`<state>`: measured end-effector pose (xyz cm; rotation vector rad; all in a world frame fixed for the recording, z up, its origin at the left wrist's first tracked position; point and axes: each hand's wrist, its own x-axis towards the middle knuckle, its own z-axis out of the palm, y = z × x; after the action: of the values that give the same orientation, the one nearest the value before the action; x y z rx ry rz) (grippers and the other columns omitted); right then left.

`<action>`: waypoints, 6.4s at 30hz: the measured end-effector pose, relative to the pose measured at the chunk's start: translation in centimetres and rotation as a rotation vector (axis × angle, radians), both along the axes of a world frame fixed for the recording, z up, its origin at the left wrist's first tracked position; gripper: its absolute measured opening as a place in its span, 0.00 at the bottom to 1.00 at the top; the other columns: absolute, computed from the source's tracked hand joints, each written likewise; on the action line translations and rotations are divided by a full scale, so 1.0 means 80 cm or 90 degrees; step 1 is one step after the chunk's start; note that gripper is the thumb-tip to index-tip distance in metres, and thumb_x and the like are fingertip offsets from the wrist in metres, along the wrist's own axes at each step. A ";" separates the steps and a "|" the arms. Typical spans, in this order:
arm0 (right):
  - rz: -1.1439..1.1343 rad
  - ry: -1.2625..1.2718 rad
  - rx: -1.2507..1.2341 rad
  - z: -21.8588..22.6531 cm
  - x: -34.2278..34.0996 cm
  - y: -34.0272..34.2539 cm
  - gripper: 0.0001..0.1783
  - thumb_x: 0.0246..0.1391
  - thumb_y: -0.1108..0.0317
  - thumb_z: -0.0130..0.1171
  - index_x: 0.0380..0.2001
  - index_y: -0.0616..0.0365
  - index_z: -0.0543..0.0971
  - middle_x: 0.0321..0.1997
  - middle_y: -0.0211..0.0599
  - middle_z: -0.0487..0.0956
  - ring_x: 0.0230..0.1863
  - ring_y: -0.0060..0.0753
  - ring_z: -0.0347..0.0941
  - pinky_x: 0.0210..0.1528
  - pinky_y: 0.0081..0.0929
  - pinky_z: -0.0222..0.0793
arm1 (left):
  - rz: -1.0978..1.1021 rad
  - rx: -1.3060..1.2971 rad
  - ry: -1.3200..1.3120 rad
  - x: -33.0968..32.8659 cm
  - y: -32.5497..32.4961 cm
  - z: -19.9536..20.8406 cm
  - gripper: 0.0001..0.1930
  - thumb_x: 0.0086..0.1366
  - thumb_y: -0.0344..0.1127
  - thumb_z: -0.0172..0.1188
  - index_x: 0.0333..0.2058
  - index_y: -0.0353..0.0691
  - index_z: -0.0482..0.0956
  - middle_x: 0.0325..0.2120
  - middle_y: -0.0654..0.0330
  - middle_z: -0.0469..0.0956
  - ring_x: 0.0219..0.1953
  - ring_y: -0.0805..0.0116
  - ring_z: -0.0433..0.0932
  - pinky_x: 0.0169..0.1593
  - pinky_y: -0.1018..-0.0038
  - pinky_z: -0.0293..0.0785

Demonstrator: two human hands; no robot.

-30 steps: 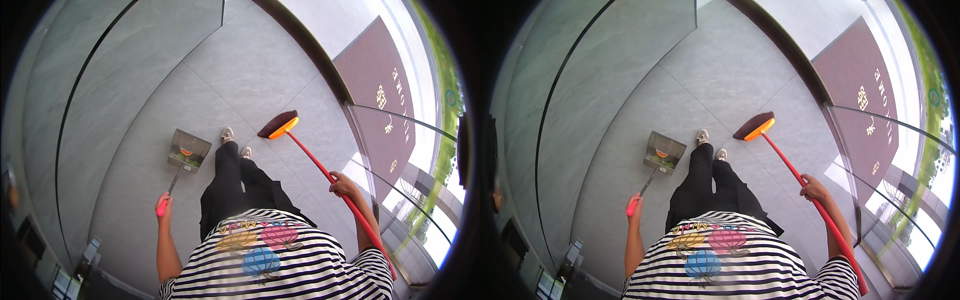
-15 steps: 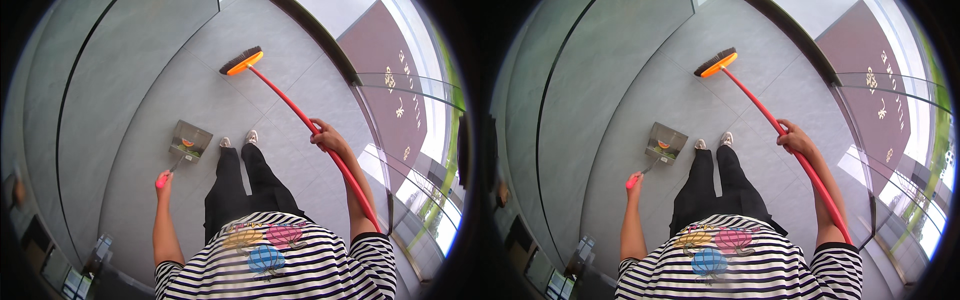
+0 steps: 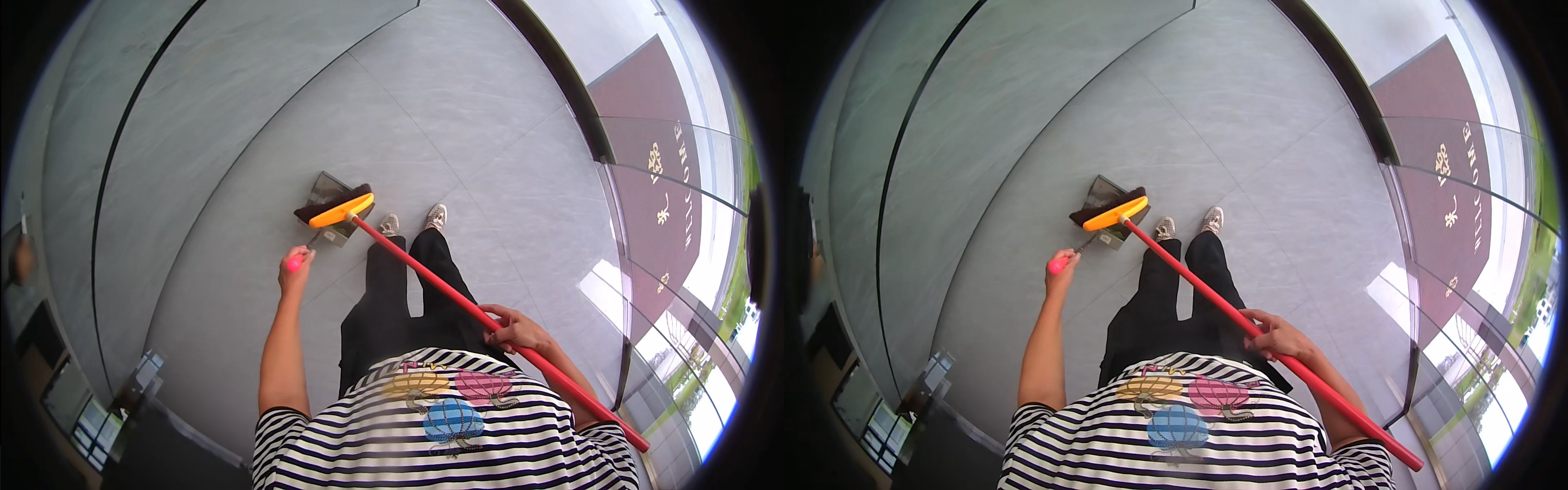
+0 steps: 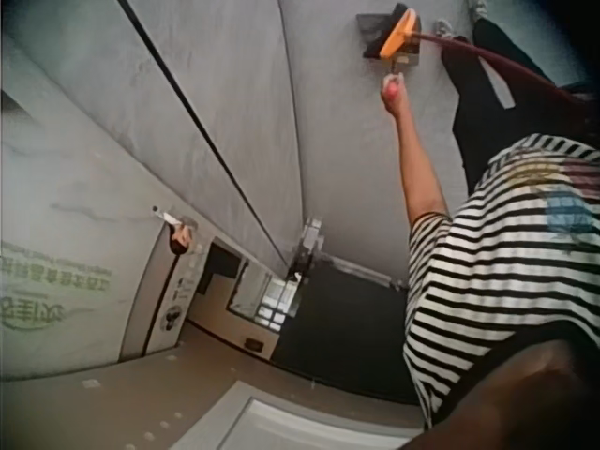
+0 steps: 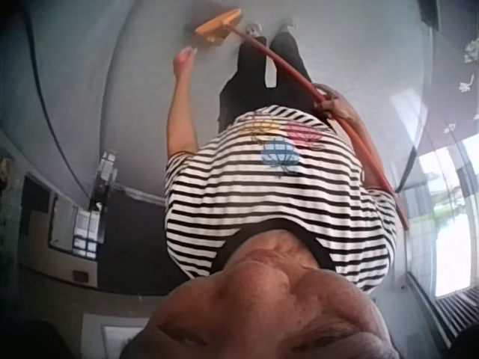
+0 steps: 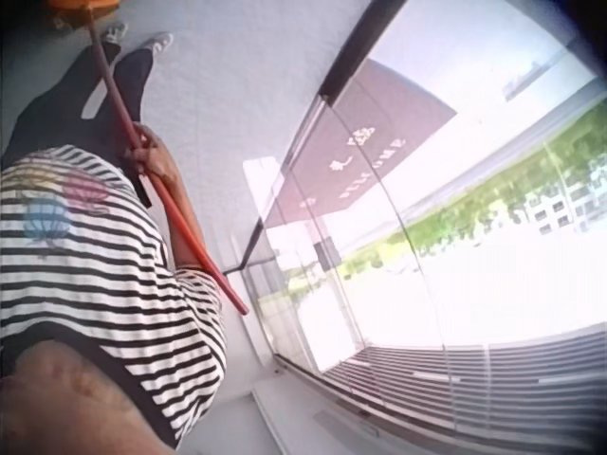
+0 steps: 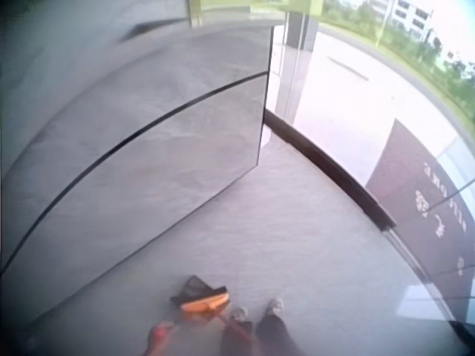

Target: The person sweeps a tiled floor and a welcome mat using a broom and dustpan. They gather debris into the dustpan and sweep the mat to remove loose dirt.

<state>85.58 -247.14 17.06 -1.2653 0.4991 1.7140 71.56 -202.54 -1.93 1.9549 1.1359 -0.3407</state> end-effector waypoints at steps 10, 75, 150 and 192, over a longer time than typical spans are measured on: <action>0.075 -0.410 -0.066 -0.108 0.233 0.085 0.37 0.37 0.77 0.54 0.56 0.63 0.61 0.15 0.33 0.69 0.11 0.24 0.62 0.13 0.24 0.58 | 0.124 -0.091 -0.033 -0.034 0.005 -0.003 0.09 0.54 0.34 0.63 0.30 0.35 0.77 0.41 0.54 0.77 0.43 0.67 0.74 0.46 0.74 0.68; -0.375 -0.480 -0.192 -0.375 -0.342 0.066 0.36 0.35 0.79 0.57 0.54 0.55 0.64 0.13 0.35 0.68 0.11 0.26 0.63 0.11 0.27 0.61 | -0.293 -0.156 -0.109 -0.260 0.154 -0.112 0.11 0.60 0.35 0.57 0.37 0.36 0.74 0.48 0.54 0.73 0.33 0.73 0.76 0.33 0.79 0.72; -0.990 -0.234 -0.534 -0.361 -0.952 0.477 0.35 0.36 0.80 0.55 0.54 0.59 0.64 0.14 0.34 0.69 0.11 0.22 0.63 0.10 0.23 0.60 | -0.888 -0.218 -0.235 -0.137 0.414 -0.176 0.08 0.57 0.32 0.58 0.33 0.34 0.76 0.44 0.53 0.75 0.27 0.75 0.73 0.30 0.80 0.71; -1.041 -0.018 -0.492 -0.115 -1.328 0.519 0.34 0.37 0.79 0.51 0.55 0.56 0.64 0.18 0.31 0.67 0.13 0.23 0.63 0.16 0.25 0.61 | -0.906 -0.039 -0.058 -0.299 0.141 0.086 0.12 0.60 0.39 0.57 0.38 0.37 0.74 0.47 0.56 0.73 0.35 0.71 0.77 0.29 0.77 0.75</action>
<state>-20.65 -205.65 7.86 -0.7760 1.6600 0.0689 47.62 -191.29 4.95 2.3686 -0.5065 -0.9551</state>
